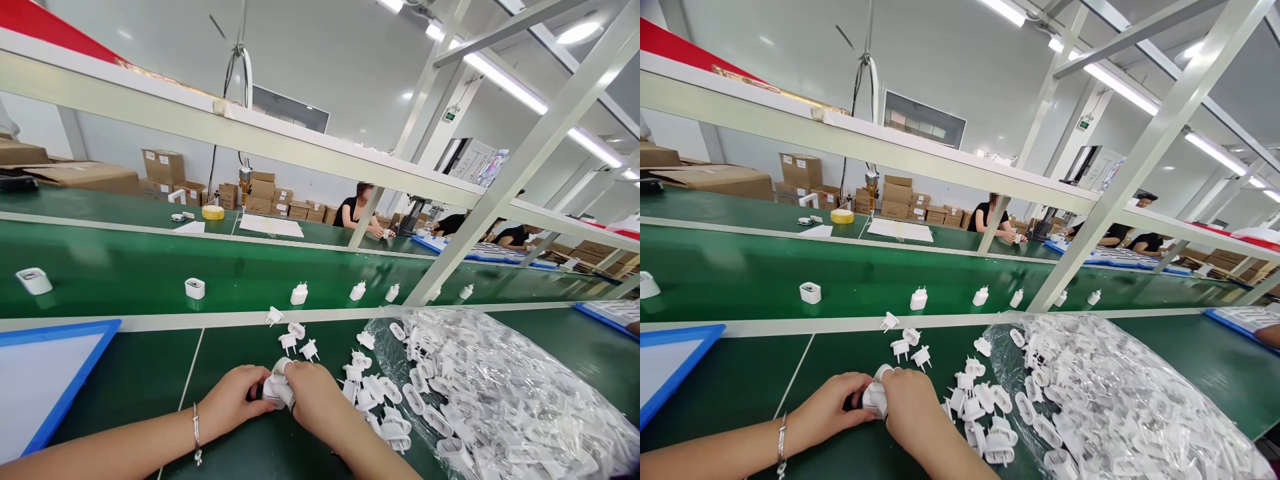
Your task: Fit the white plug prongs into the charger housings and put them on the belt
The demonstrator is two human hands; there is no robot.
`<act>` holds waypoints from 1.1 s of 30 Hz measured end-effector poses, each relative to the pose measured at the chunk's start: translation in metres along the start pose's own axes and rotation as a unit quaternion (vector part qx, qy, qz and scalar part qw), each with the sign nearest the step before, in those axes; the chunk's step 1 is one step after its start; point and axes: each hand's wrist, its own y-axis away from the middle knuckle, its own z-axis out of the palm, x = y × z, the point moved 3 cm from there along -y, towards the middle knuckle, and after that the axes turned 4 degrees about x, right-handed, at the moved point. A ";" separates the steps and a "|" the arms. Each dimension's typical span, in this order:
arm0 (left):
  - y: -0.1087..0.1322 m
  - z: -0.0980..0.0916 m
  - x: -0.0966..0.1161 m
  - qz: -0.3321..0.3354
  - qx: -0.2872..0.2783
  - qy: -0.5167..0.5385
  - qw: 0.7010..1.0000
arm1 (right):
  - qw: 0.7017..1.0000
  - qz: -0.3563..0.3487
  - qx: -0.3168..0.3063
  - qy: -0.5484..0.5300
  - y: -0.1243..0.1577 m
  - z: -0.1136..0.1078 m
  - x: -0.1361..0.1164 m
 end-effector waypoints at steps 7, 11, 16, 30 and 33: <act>0.001 0.000 0.004 -0.025 -0.002 0.026 0.999 | 0.999 0.010 -0.019 0.050 -0.002 0.004 -0.010; 0.005 -0.001 0.006 0.003 0.013 0.031 0.999 | 0.999 0.029 -0.009 0.035 0.004 0.012 -0.008; 0.009 -0.002 0.005 0.031 0.022 0.030 0.999 | 0.995 0.038 0.031 -0.082 0.017 0.009 0.019; 0.004 -0.026 0.023 -0.219 0.005 0.444 0.869 | 0.979 0.172 0.096 0.047 0.019 0.002 0.053; 0.005 -0.031 0.026 -0.263 0.005 0.472 0.842 | 0.983 0.142 0.095 0.060 0.016 0.014 0.053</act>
